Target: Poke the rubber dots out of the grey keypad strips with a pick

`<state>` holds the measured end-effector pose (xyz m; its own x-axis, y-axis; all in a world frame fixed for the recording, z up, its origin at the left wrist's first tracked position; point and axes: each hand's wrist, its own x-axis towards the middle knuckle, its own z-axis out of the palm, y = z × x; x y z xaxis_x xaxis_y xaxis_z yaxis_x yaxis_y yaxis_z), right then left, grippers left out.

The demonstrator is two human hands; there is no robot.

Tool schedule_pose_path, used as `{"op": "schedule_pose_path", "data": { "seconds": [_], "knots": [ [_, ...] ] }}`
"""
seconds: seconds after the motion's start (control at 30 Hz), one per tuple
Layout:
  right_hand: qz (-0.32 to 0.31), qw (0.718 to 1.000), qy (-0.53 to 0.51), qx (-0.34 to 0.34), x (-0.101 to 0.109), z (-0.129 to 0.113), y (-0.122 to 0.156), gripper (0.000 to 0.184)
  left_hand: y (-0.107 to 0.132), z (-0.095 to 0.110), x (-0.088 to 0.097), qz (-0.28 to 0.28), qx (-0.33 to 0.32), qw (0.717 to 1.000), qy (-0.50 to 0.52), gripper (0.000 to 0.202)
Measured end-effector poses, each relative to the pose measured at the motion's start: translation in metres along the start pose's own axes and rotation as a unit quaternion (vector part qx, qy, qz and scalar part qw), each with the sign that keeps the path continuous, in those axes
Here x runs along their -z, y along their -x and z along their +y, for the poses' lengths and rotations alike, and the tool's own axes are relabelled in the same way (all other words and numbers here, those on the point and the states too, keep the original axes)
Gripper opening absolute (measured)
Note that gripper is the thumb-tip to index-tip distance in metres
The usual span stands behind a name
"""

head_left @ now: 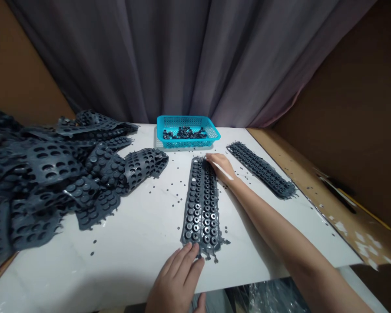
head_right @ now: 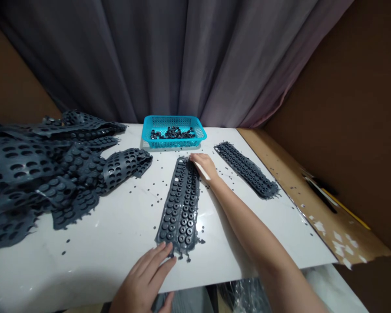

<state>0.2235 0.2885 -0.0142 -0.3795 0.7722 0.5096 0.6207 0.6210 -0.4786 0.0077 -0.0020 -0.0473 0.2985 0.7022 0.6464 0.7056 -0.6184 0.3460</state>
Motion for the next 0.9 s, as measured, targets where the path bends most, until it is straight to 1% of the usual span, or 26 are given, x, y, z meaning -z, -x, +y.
{"op": "schedule_pose_path", "data": {
  "seconds": [0.07,0.13,0.27,0.4,0.53,0.67,0.9],
  "knots": [
    [0.032,0.999,-0.003,-0.017,0.001,0.002,-0.001,0.026,0.0,-0.001,-0.001,0.004,-0.003,1.0,-0.002,0.041],
    [0.048,0.998,-0.019,-0.021,0.002,0.001,0.0,0.025,0.001,-0.001,-0.002,0.008,-0.002,1.0,-0.001,0.04],
    [0.026,0.997,-0.068,-0.008,0.0,-0.008,0.005,0.022,0.003,-0.001,-0.003,0.006,0.002,1.0,0.001,0.039],
    [0.005,0.995,-0.096,-0.009,-0.006,-0.011,0.006,0.024,0.003,-0.001,-0.003,0.002,-0.002,1.0,0.0,0.039],
    [-0.003,0.994,-0.106,-0.016,-0.009,-0.01,0.005,0.026,0.002,-0.001,-0.003,0.006,0.0,1.0,0.001,0.038],
    [-0.008,0.994,-0.11,-0.017,-0.007,-0.01,0.005,0.027,0.002,-0.001,-0.004,0.013,-0.003,1.0,0.001,0.038],
    [-0.008,0.994,-0.108,-0.013,-0.006,-0.01,0.007,0.029,0.004,-0.001,-0.005,0.007,-0.001,1.0,0.001,0.038]
  ]
}}
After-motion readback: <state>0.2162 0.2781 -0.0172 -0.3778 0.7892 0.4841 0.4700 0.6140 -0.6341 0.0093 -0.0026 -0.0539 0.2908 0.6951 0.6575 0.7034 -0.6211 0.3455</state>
